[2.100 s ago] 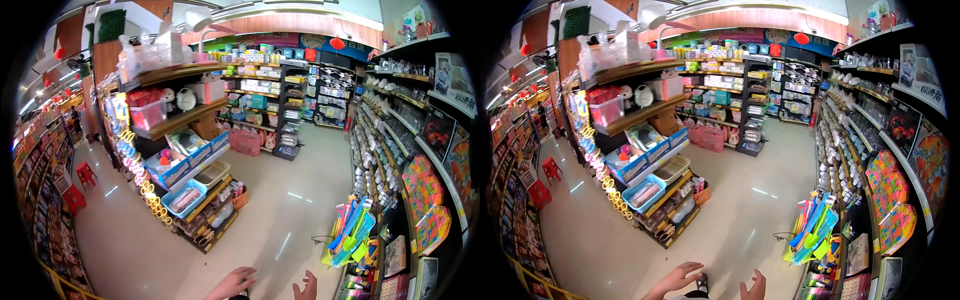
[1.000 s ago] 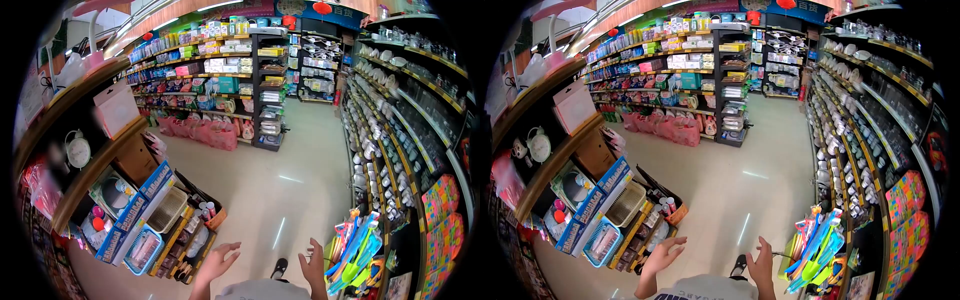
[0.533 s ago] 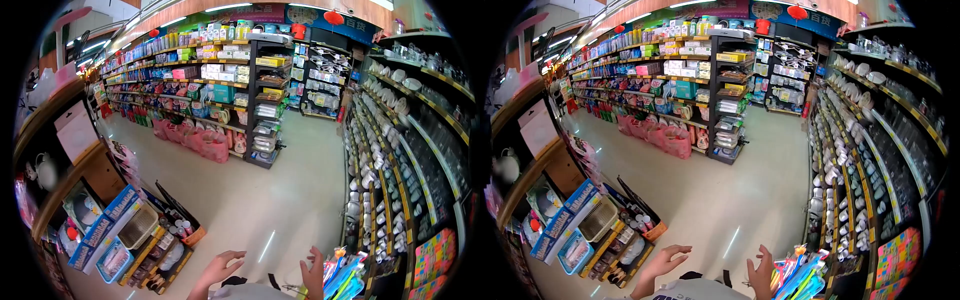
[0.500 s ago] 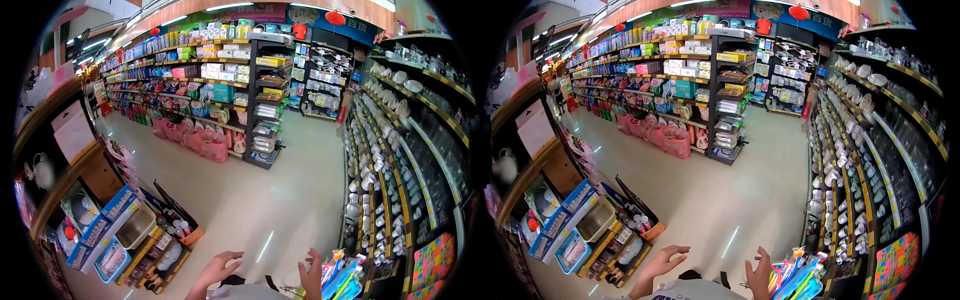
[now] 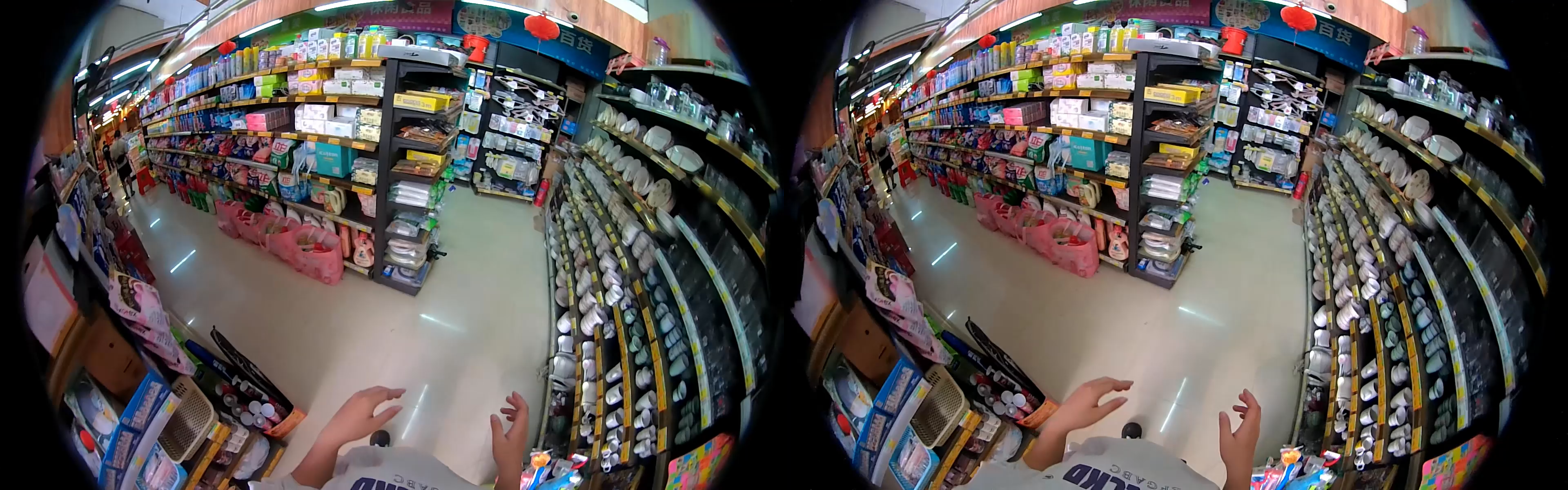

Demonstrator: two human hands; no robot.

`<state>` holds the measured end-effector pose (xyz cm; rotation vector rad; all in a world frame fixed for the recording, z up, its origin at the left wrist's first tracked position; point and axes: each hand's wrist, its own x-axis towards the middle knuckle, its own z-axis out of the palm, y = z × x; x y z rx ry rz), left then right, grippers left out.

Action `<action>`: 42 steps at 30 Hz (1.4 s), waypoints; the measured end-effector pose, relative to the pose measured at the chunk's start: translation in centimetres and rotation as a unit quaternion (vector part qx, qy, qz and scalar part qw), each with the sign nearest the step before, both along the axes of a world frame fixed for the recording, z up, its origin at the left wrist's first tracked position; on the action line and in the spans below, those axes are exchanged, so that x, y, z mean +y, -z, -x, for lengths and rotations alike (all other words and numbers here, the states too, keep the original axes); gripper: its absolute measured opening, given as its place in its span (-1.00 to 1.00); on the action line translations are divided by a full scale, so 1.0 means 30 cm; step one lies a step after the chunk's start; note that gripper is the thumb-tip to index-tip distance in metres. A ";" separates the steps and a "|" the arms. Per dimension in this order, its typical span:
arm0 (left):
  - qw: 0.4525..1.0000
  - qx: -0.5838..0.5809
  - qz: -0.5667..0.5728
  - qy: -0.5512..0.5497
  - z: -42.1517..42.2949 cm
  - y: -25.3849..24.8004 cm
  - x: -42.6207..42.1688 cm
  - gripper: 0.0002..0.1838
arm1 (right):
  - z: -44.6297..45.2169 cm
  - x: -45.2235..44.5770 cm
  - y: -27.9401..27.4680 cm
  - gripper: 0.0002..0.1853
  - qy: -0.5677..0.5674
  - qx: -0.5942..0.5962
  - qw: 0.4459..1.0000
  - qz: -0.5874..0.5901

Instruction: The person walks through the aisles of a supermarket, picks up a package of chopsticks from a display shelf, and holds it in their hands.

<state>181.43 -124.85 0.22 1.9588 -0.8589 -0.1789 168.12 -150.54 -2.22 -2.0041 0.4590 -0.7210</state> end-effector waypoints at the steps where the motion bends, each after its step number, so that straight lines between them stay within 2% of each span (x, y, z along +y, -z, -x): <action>1: 0.999 -0.023 0.029 0.001 -0.070 -0.012 -0.015 -0.65 | -0.057 -0.018 -0.005 -0.37 -0.003 -0.002 1.000 0.004; 7: 0.999 -0.006 -0.037 -0.004 -0.374 0.019 -0.071 -0.62 | -0.345 -0.089 0.029 -0.40 0.005 0.026 0.999 0.025; 11: 0.998 0.044 -0.048 -0.004 -0.487 0.065 -0.113 -0.61 | -0.488 -0.162 0.169 -0.37 -0.034 0.066 0.997 0.006; 18: 0.990 0.063 -0.067 -0.104 -0.694 0.112 -0.252 -0.60 | -0.835 -0.388 0.248 -0.33 -0.108 0.105 0.988 0.027; 22: 0.984 0.049 -0.071 -0.153 -0.832 0.078 -0.398 -0.61 | -1.087 -0.566 0.172 -0.33 -0.148 0.112 0.981 0.053; 25: 0.985 0.020 -0.027 -0.171 -0.927 0.032 -0.542 -0.62 | -1.245 -0.700 0.075 -0.34 -0.174 0.090 0.979 0.064; 28: 0.982 0.056 0.010 -0.179 -1.036 0.042 -0.699 -0.61 | -1.370 -0.850 0.056 -0.35 -0.184 0.085 0.976 0.084; 30: 0.985 0.009 -0.054 -0.165 -1.092 0.060 -0.794 -0.59 | -1.418 -0.943 0.056 -0.35 -0.187 0.097 0.973 0.094; 34: 0.988 0.091 -0.021 -0.119 -1.166 0.055 -0.954 -0.57 | -1.444 -1.072 0.070 -0.35 -0.177 0.122 0.974 0.073; 38: 0.989 0.077 -0.050 -0.115 -1.309 0.077 -1.069 -0.56 | -1.500 -1.196 0.125 -0.35 -0.143 0.147 0.977 0.057; 42: 0.994 0.075 -0.051 -0.066 -1.479 0.092 -1.177 -0.56 | -1.588 -1.282 0.157 -0.38 -0.095 0.113 0.989 0.015</action>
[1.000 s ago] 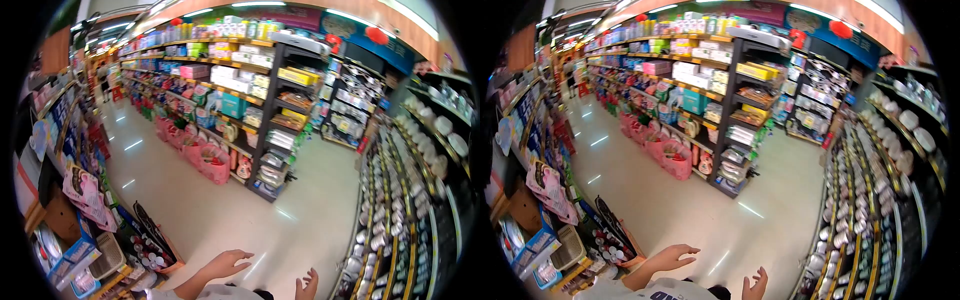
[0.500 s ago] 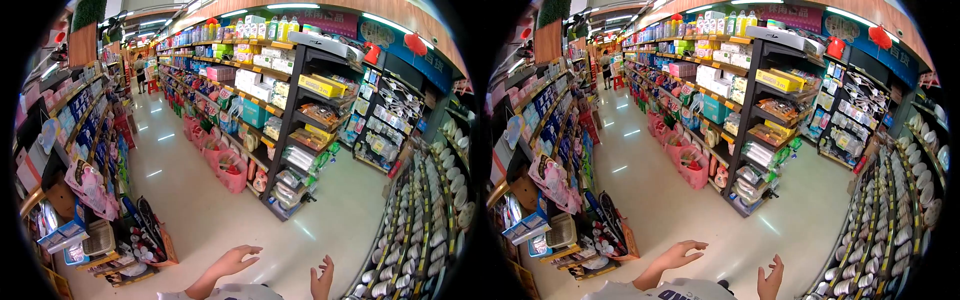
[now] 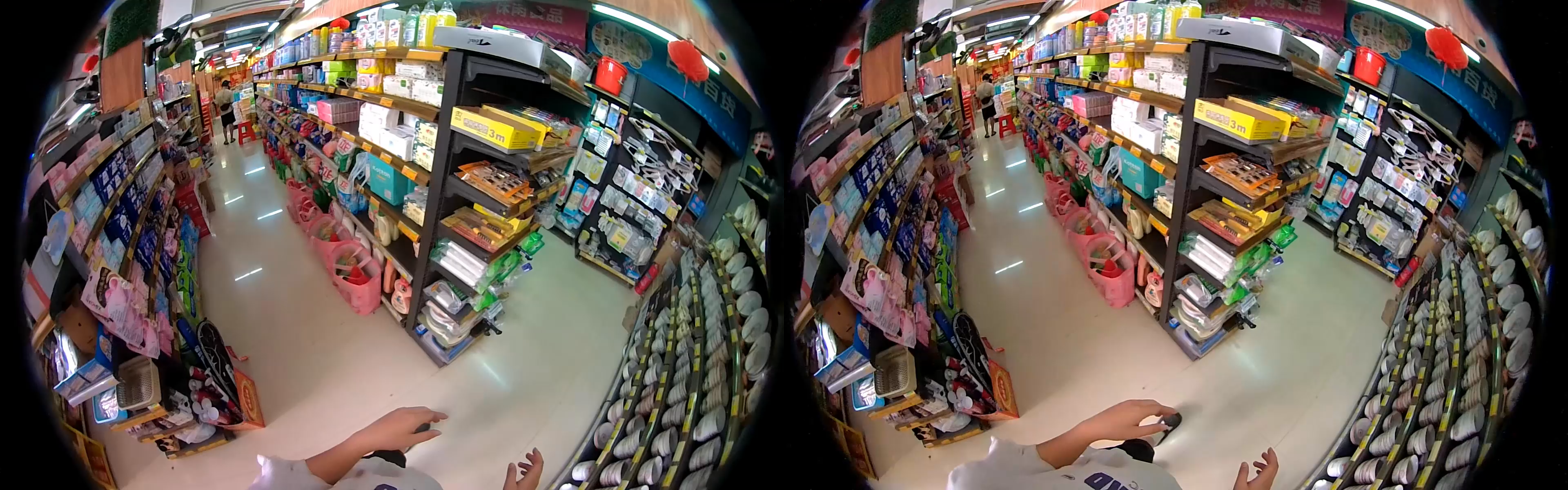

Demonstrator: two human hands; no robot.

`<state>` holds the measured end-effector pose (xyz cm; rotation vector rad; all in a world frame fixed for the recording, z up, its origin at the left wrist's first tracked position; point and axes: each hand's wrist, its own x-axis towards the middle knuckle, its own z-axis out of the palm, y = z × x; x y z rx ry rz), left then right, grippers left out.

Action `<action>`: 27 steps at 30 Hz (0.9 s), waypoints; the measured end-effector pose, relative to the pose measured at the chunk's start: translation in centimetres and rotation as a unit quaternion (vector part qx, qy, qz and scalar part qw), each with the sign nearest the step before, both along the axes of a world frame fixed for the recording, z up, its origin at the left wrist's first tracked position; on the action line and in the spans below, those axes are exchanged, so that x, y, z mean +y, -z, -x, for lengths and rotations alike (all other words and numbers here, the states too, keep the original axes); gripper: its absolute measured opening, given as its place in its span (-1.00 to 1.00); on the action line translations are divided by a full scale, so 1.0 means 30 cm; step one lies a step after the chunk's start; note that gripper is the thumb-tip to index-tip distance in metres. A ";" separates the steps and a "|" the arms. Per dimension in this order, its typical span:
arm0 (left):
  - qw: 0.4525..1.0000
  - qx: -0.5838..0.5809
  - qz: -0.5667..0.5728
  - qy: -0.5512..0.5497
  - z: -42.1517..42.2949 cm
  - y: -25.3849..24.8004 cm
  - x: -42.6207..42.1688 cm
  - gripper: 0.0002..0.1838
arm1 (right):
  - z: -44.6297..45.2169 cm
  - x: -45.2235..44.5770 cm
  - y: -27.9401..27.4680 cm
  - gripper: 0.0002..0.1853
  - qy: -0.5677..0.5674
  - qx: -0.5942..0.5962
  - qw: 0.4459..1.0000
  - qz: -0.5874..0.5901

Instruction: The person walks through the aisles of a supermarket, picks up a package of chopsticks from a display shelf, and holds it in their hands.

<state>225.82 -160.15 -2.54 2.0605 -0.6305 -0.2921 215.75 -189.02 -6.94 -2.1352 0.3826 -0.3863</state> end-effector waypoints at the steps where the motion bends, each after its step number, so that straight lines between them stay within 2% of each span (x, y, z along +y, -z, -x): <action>1: 1.000 -0.016 0.001 0.020 -0.046 0.011 -0.027 -0.56 | -0.033 -0.019 -0.001 -0.38 0.001 0.000 1.000 0.000; 6: 0.999 0.004 -0.028 0.043 -0.280 0.001 -0.145 -0.53 | -0.244 -0.115 -0.007 -0.41 0.032 -0.038 0.999 0.012; 8: 0.999 -0.001 0.001 0.040 -0.387 0.035 -0.186 -0.53 | -0.347 -0.159 -0.023 -0.41 0.045 -0.057 0.997 0.023; 13: 0.997 -0.038 0.020 0.059 -0.647 -0.028 -0.291 -0.52 | -0.591 -0.238 -0.140 -0.41 0.055 -0.088 0.995 0.009; 18: 0.994 -0.067 -0.022 0.086 -0.846 -0.037 -0.352 -0.52 | -0.761 -0.298 -0.087 -0.39 0.066 -0.058 0.995 0.042; 20: 0.991 -0.090 -0.017 0.101 -0.887 -0.027 -0.360 -0.53 | -0.804 -0.306 -0.056 -0.39 0.060 -0.040 0.997 0.018; 23: 0.996 -0.063 -0.036 0.061 -0.931 -0.034 -0.355 -0.53 | -0.906 -0.344 0.019 -0.39 0.033 -0.025 0.999 -0.018; 27: 0.998 -0.044 -0.037 -0.022 -0.961 -0.025 -0.349 -0.55 | -1.066 -0.391 0.018 -0.39 -0.026 -0.023 0.999 -0.016</action>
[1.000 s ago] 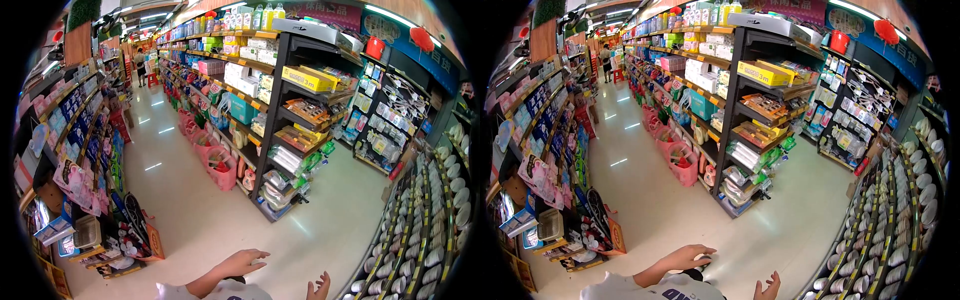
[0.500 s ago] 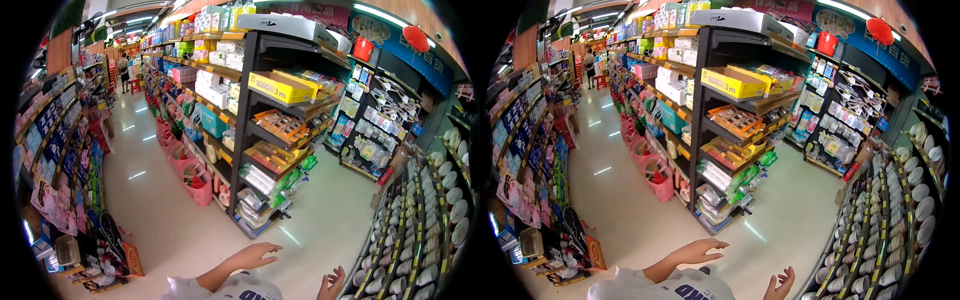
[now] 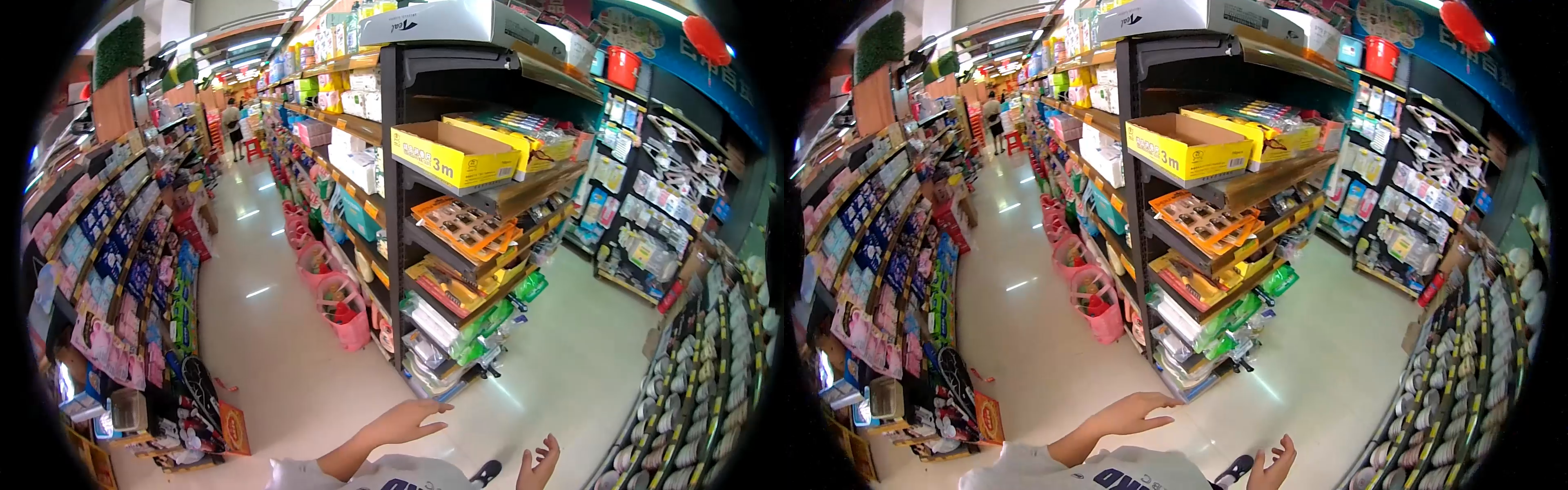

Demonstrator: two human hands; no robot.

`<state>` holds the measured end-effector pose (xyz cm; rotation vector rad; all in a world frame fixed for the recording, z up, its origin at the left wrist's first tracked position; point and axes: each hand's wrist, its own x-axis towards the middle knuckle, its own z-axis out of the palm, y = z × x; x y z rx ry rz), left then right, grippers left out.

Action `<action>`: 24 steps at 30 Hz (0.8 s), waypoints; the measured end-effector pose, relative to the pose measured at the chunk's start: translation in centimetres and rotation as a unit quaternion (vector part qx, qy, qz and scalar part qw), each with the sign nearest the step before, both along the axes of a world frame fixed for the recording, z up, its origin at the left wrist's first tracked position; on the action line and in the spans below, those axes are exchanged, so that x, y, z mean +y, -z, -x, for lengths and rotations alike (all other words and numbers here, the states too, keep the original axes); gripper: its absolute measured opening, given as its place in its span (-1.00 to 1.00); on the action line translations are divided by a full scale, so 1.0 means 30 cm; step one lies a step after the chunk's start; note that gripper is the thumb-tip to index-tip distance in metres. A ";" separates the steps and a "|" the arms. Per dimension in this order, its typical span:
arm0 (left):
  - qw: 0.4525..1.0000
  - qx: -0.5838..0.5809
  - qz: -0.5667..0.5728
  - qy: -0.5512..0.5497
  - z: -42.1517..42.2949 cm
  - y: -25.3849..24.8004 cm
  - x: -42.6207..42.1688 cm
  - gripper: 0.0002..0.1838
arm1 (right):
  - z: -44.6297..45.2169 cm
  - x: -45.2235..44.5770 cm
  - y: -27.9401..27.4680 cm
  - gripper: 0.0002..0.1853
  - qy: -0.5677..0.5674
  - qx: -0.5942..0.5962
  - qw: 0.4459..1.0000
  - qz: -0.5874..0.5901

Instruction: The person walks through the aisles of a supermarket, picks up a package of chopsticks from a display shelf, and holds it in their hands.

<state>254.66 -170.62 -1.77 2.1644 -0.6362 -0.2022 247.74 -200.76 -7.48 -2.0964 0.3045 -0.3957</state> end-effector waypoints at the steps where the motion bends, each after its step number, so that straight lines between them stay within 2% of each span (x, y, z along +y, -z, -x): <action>1: 1.000 -0.003 -0.006 -0.030 -0.005 0.003 -0.006 -0.56 | -0.054 -0.022 -0.014 -0.39 -0.015 -0.006 1.000 0.011; 8: 0.984 -0.008 0.008 -0.177 -0.027 -0.010 -0.176 -0.57 | -0.410 -0.175 -0.072 -0.39 -0.160 -0.049 0.986 0.000; 10: 0.978 -0.006 0.045 -0.204 -0.033 0.017 -0.249 -0.57 | -0.508 -0.198 -0.103 -0.38 -0.232 -0.089 0.968 0.032; 11: 0.971 0.002 0.082 -0.223 -0.036 0.037 -0.278 -0.56 | -0.534 -0.212 -0.130 -0.41 -0.250 -0.044 0.964 0.075; 12: 0.970 -0.006 0.077 -0.230 -0.048 0.039 -0.304 -0.56 | -0.567 -0.222 -0.133 -0.41 -0.257 -0.052 0.963 0.069; 15: 0.969 0.000 0.019 -0.246 -0.070 0.065 -0.371 -0.55 | -0.628 -0.247 -0.115 -0.40 -0.291 -0.057 0.952 0.078; 18: 0.962 0.036 0.012 -0.269 -0.086 0.033 -0.424 -0.56 | -0.659 -0.263 -0.054 -0.40 -0.318 -0.043 0.944 0.075; 22: 0.948 0.017 -0.007 -0.316 -0.093 0.030 -0.476 -0.57 | -0.693 -0.274 -0.015 -0.39 -0.379 -0.024 0.921 0.082; 24: 0.939 -0.013 0.041 -0.342 -0.075 0.028 -0.503 -0.60 | -0.712 -0.280 -0.011 -0.38 -0.408 -0.020 0.909 0.078</action>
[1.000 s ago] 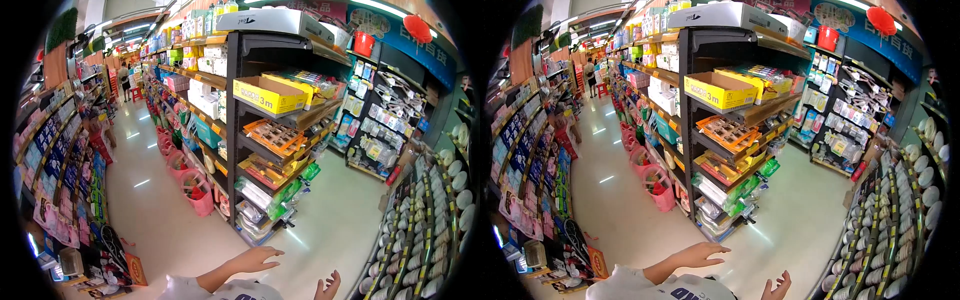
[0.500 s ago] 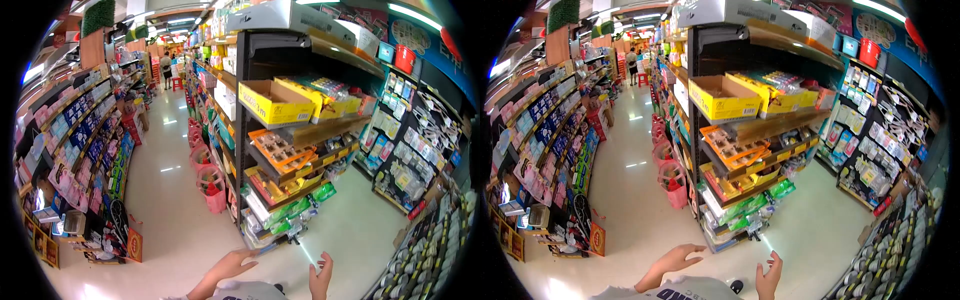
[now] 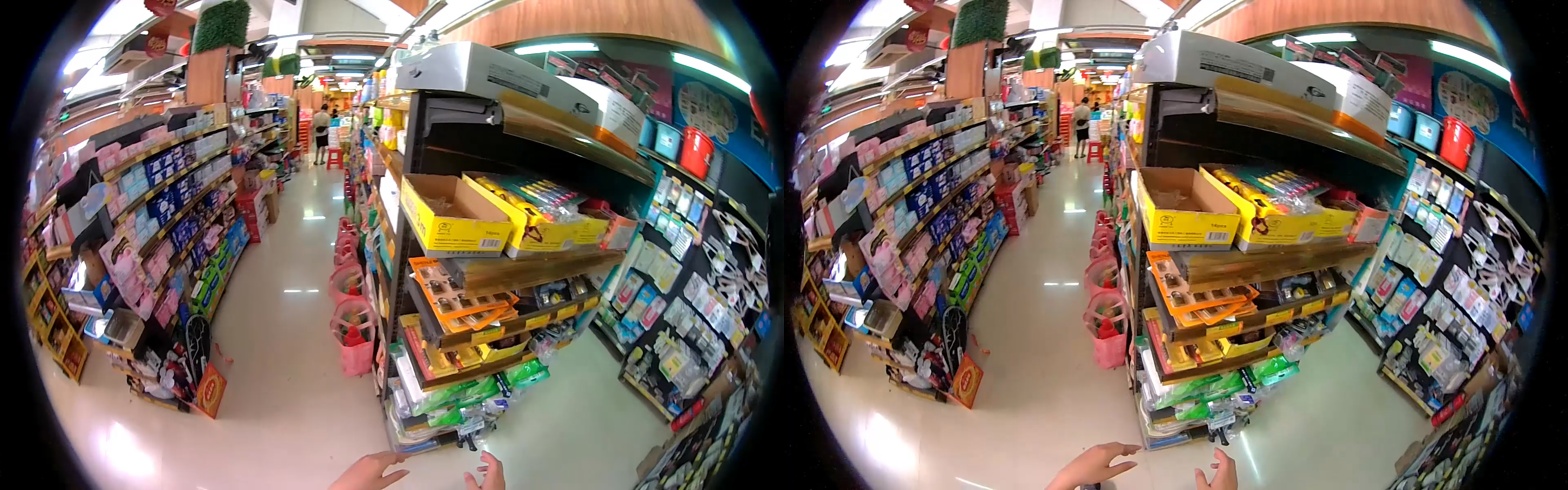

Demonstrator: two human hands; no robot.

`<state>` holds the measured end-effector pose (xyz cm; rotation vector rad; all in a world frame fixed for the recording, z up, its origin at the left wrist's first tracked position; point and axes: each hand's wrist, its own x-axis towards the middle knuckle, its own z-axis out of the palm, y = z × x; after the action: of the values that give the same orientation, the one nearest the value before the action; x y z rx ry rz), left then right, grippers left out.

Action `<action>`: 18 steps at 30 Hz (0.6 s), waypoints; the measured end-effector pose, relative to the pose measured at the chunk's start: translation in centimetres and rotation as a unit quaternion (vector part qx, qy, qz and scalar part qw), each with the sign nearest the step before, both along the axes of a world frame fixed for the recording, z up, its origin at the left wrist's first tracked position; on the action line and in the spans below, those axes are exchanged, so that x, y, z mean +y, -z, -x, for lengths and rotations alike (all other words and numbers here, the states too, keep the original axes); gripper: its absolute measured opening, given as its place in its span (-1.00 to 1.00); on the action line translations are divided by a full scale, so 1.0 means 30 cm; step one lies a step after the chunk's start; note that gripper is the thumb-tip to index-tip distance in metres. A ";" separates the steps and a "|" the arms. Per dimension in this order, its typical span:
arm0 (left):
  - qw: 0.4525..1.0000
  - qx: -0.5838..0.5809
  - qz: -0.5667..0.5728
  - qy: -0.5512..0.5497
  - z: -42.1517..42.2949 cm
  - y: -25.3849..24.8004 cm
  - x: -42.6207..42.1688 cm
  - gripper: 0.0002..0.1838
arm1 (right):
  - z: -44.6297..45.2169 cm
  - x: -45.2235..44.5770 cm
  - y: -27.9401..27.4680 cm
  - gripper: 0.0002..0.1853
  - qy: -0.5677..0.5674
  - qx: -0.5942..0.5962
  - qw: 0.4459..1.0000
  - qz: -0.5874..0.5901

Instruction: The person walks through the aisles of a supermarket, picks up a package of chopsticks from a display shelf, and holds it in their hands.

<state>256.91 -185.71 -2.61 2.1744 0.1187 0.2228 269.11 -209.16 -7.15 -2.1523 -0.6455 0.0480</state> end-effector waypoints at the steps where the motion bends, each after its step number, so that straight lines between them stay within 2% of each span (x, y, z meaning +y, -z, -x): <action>1: 0.998 -0.042 0.030 -0.018 0.010 0.003 -0.006 -0.63 | -0.013 0.000 0.007 -0.38 -0.012 -0.026 1.000 0.012; 5: 0.998 -0.046 0.016 -0.039 0.055 0.053 0.001 -0.66 | -0.061 0.030 0.019 -0.40 -0.033 -0.084 0.996 0.011; 7: 0.995 0.082 -0.023 -0.045 0.078 -0.014 0.023 -0.57 | -0.066 0.064 -0.015 -0.40 -0.051 -0.079 0.996 0.001; 8: 0.995 0.091 -0.020 -0.047 0.090 -0.007 0.040 -0.57 | -0.060 0.085 -0.033 -0.41 -0.063 -0.080 0.995 -0.009; 11: 0.996 0.064 -0.047 -0.050 0.110 -0.014 0.095 -0.58 | -0.021 0.152 -0.066 -0.41 -0.087 -0.010 0.994 -0.068; 18: 0.998 0.028 -0.034 -0.042 0.154 -0.047 0.189 -0.60 | 0.071 0.254 -0.072 -0.37 -0.083 0.007 0.992 -0.097</action>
<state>252.30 -180.05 -1.20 2.2471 0.2387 0.2158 266.99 -201.53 -5.00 -1.9067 -0.7869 0.0864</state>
